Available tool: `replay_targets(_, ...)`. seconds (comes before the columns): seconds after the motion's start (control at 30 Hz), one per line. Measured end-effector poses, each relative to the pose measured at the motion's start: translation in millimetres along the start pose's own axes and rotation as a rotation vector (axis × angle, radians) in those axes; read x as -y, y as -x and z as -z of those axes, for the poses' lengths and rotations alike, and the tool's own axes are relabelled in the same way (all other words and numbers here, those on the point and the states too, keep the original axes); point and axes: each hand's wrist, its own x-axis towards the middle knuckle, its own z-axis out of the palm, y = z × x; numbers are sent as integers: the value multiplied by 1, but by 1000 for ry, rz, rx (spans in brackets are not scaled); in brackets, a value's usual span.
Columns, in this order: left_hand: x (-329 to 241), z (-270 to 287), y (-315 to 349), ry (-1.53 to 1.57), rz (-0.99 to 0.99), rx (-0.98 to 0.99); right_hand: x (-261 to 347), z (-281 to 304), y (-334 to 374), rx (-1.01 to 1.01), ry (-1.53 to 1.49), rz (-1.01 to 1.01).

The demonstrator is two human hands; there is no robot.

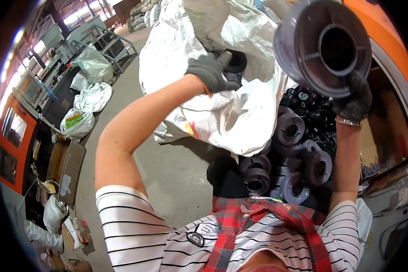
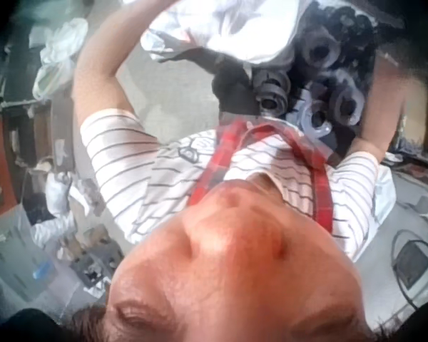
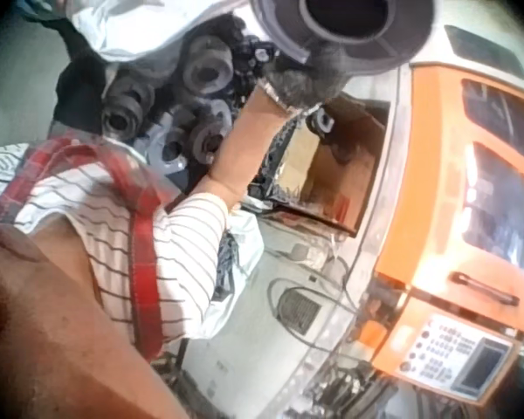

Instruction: The person sits on the floor and sorts a large pile of black and grey plastic components. They pick up individual grey circular parts, inspect them, and place them into a white sack. The person also handles black plastic parts and grey plastic shavings, moving them between piles and bags.

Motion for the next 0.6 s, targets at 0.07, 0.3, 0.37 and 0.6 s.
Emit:
replay_targets(0.07,-15,2,-7,-7,-112,396,19,-17,-31,35,-48,84)
replay_targets(0.3,8,-39,-32,21,11,402,-4,-109,-119,396,-824,449)
replay_targets(0.37,20,-14,-36,-128,-197,268,43,-146,-122,380,-719,-190)
replay_targets(0.6,252,103,71,190,484,-417,-29,-151,-127,537,1265,422)
